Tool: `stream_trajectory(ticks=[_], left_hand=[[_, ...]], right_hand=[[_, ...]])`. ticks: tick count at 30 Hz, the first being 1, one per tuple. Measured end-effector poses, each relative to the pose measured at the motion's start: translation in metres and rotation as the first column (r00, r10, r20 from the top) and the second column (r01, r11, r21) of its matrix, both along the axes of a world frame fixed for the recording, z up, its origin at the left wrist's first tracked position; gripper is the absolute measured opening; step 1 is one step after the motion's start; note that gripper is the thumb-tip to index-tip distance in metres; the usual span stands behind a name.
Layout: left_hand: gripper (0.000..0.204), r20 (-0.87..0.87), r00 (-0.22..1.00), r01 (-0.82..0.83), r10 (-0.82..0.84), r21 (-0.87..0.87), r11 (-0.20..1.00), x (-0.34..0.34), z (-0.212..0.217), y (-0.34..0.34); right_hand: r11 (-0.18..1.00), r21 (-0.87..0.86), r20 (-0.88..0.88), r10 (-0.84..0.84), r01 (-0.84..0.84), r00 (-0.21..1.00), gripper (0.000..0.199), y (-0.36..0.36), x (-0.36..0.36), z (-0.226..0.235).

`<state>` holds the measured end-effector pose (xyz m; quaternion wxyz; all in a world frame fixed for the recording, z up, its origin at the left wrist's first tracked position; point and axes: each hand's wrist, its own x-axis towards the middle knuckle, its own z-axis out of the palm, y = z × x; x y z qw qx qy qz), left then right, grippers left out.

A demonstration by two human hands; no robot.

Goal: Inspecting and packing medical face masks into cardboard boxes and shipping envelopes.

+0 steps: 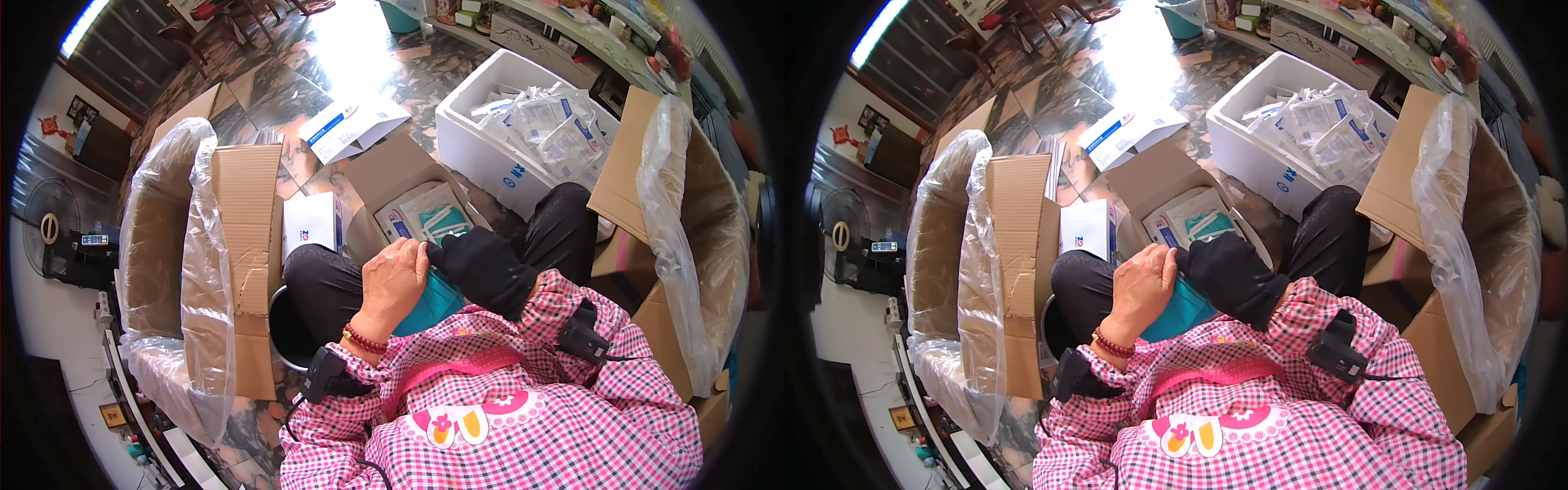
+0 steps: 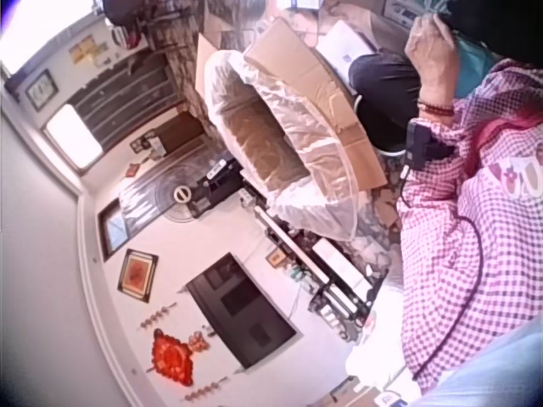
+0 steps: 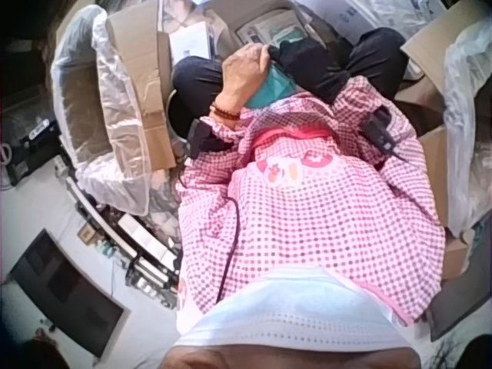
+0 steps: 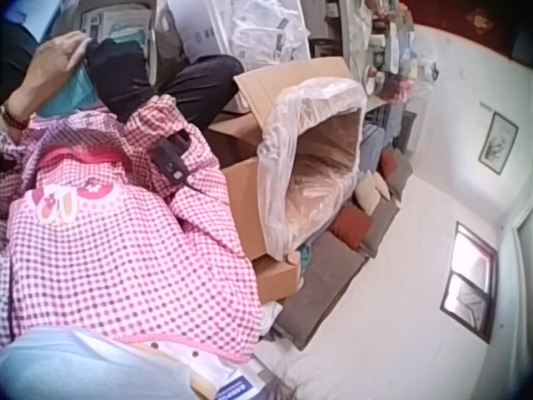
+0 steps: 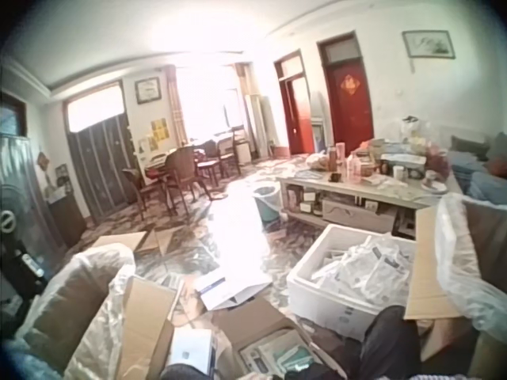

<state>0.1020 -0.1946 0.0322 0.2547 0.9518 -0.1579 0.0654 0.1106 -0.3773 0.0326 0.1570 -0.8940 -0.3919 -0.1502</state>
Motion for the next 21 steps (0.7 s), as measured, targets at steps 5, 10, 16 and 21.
stream_trajectory(ticks=[5,10,16,21], left_hand=[[0.029,0.009,0.999,-0.052,0.053,-0.106,0.993,-0.002,-0.014,-0.009],[0.036,-0.027,0.991,-0.135,0.133,-0.194,0.972,-0.001,-0.035,-0.01],[0.037,-0.121,0.961,-0.272,0.247,-0.288,0.918,0.015,-0.058,-0.003],[0.037,-0.123,0.96,-0.277,0.251,-0.326,0.904,0.02,-0.069,-0.003]], right_hand=[[0.994,-0.102,0.2,-0.027,0.048,0.979,0.007,0.0,0.004,-0.001],[0.979,-0.192,0.044,0.081,-0.071,0.996,0.01,-0.01,-0.017,-0.003],[0.982,-0.103,-0.07,0.152,-0.159,0.986,0.005,-0.015,-0.048,-0.007],[0.982,0.026,-0.122,0.188,-0.186,0.975,0.006,-0.016,-0.054,-0.009]])
